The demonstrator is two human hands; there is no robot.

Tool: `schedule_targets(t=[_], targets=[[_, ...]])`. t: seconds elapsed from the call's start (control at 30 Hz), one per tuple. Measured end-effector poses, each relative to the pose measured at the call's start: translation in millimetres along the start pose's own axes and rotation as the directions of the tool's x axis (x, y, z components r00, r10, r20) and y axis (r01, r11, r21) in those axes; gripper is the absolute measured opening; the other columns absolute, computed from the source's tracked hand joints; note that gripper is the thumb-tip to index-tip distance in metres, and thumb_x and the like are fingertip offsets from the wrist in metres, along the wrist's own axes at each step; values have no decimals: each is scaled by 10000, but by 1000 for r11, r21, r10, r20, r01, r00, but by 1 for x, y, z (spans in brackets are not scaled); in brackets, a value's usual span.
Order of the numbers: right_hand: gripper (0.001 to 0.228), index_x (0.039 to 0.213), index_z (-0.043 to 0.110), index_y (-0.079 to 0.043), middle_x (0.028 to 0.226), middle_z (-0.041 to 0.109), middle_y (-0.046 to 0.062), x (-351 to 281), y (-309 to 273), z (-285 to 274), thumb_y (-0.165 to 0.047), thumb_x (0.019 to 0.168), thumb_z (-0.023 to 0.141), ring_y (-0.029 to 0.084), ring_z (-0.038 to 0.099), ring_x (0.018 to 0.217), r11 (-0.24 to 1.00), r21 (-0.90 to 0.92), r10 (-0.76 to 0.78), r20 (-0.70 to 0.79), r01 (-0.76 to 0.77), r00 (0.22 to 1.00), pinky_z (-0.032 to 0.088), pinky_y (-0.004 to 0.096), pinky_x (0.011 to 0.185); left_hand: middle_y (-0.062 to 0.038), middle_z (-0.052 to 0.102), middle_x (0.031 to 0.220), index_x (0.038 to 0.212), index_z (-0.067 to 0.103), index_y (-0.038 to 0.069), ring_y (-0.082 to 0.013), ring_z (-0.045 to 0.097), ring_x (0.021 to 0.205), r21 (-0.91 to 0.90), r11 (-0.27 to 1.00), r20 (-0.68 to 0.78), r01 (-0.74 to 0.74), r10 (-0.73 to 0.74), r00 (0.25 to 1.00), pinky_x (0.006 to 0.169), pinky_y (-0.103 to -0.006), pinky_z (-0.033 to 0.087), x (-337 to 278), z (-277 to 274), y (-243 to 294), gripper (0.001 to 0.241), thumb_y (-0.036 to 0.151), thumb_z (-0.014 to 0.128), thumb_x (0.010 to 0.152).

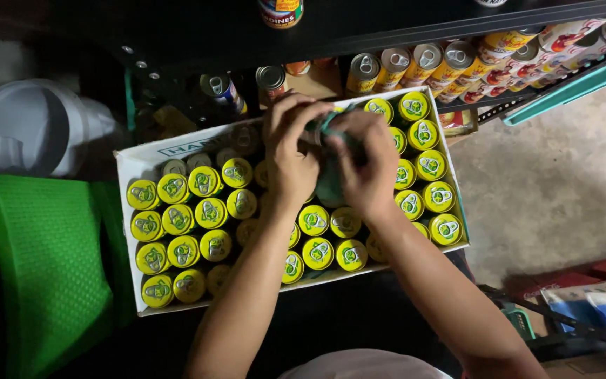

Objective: Wiping dust off various canned goods with a rag and stacking them on a shelf.

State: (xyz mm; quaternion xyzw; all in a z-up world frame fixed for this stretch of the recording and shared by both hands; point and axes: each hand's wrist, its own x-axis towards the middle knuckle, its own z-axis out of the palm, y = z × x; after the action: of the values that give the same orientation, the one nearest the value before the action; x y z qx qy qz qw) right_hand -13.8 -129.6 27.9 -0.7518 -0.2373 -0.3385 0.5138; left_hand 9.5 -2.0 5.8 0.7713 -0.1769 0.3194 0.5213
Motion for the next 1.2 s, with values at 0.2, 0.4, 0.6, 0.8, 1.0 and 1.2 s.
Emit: schedule_targets(t=[0.2, 0.4, 0.6, 0.8, 1.0, 1.2], targets=[[146, 1078, 660, 30, 1010, 644, 195, -3, 4, 1, -54, 976, 723, 433, 670, 995, 999, 41, 9, -23, -8, 1000, 521, 508, 867, -43, 597, 1145, 1172, 734, 237, -321, 607, 1149, -7, 1000, 12, -23, 23, 1000, 1104, -491, 434, 1, 2, -1, 410, -4, 772, 842], [138, 1027, 691, 41, 964, 657, 210, -7, 6, 1, -43, 942, 760, 459, 677, 951, 997, 68, -26, 59, 22, 998, 530, 530, 842, -21, 614, 1166, 1140, 731, 216, -258, 614, 1160, 26, 1000, -96, 6, -4, 995, 1130, -428, 414, -1, -1, -2, 317, 168, 848, 850], [111, 1040, 701, 12, 996, 654, 176, -1, 6, -1, -85, 991, 718, 410, 674, 988, 1000, -14, -26, -62, 25, 998, 523, 488, 861, -40, 617, 1106, 1138, 767, 211, -295, 618, 1134, -44, 998, -28, -43, 41, 999, 1110, -464, 429, 2, 3, 2, 367, 4, 790, 837], [99, 998, 698, 26, 981, 649, 194, -8, 0, -4, -27, 938, 756, 430, 683, 963, 999, 47, 5, 97, -9, 995, 538, 515, 827, -53, 616, 1168, 1164, 751, 190, -307, 598, 1189, -52, 998, -69, -45, 41, 997, 1139, -474, 408, -6, 3, -15, 360, 217, 870, 826], [77, 1028, 658, 41, 980, 622, 183, -1, 5, -2, -4, 989, 708, 427, 672, 983, 998, -50, 27, -2, -28, 1000, 539, 492, 837, -60, 629, 1137, 1183, 748, 204, -302, 627, 1174, 2, 1000, -44, 3, -3, 999, 1150, -481, 390, -1, 1, 4, 509, -120, 700, 794], [89, 1078, 682, -3, 1000, 658, 170, -1, -5, -5, -57, 1009, 695, 416, 694, 930, 992, -75, 101, 48, -97, 994, 538, 477, 797, -57, 621, 1152, 1176, 755, 214, -315, 614, 1190, 22, 1000, -61, -8, 10, 998, 1135, -488, 415, 2, 0, 5, 558, -144, 644, 762]])
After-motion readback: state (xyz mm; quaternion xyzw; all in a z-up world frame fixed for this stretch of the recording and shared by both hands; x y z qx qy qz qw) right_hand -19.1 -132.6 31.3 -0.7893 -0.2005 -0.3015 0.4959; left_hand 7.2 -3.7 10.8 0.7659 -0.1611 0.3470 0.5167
